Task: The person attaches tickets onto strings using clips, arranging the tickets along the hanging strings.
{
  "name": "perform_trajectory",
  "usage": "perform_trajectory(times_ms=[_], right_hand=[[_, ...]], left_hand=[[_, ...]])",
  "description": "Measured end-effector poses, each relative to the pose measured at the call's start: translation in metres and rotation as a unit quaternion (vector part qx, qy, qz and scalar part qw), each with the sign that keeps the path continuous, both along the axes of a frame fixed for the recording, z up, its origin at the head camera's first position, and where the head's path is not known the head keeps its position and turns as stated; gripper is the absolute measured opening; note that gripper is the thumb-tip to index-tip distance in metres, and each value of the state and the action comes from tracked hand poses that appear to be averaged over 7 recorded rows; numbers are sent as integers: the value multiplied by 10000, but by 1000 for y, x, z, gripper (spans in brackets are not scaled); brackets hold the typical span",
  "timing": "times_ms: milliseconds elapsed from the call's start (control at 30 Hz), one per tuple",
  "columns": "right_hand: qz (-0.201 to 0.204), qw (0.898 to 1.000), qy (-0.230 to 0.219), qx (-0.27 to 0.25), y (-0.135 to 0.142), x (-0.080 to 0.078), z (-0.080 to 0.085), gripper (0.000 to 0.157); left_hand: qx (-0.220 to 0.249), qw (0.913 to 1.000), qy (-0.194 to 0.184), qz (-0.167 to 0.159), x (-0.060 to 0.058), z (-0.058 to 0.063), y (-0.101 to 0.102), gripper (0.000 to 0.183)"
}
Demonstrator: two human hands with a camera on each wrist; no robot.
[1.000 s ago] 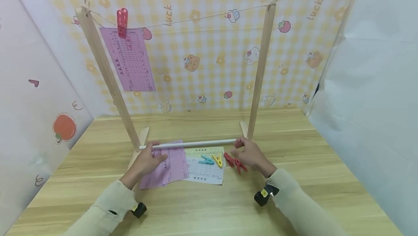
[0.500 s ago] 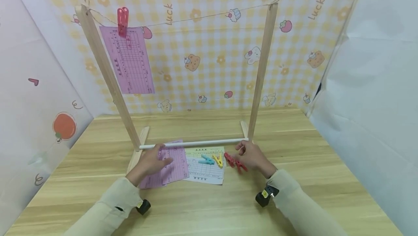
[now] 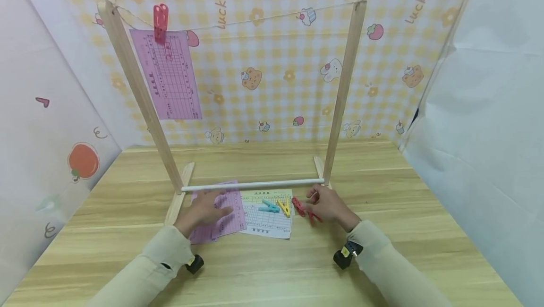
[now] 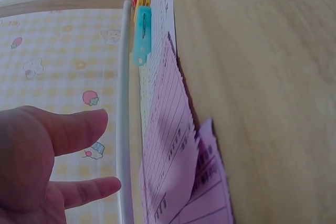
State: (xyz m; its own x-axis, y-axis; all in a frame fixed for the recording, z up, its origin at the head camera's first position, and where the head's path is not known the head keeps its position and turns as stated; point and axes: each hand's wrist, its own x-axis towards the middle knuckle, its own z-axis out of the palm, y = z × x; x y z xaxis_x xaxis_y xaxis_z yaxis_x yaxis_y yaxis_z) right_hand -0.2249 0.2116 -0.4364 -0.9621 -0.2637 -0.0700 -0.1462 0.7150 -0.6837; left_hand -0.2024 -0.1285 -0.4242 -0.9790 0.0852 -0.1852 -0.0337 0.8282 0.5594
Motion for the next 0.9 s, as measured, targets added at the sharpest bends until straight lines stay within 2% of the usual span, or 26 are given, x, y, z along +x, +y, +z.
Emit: perform_trajectory(times_ms=[233, 400, 500, 733, 900], right_hand=[[229, 9997, -6, -47, 0, 0, -2, 25], [295, 9993, -208, -128, 1, -1, -2, 28], [277, 9989, -347, -114, 0, -2, -2, 29], [334, 9984, -380, -238, 0, -3, -3, 27], [425, 9981, -297, -325, 2, -3, -4, 22]], left_hand=[[13, 10000, 19, 2, 0, -6, 5, 52], [-174, 9996, 10, -240, -1, -8, 5, 32], [-199, 9994, -52, -275, -1, -8, 4, 21], [-379, 9979, 227, -478, -2, -7, 2, 26], [-373, 9979, 301, -427, -3, -6, 3, 22]])
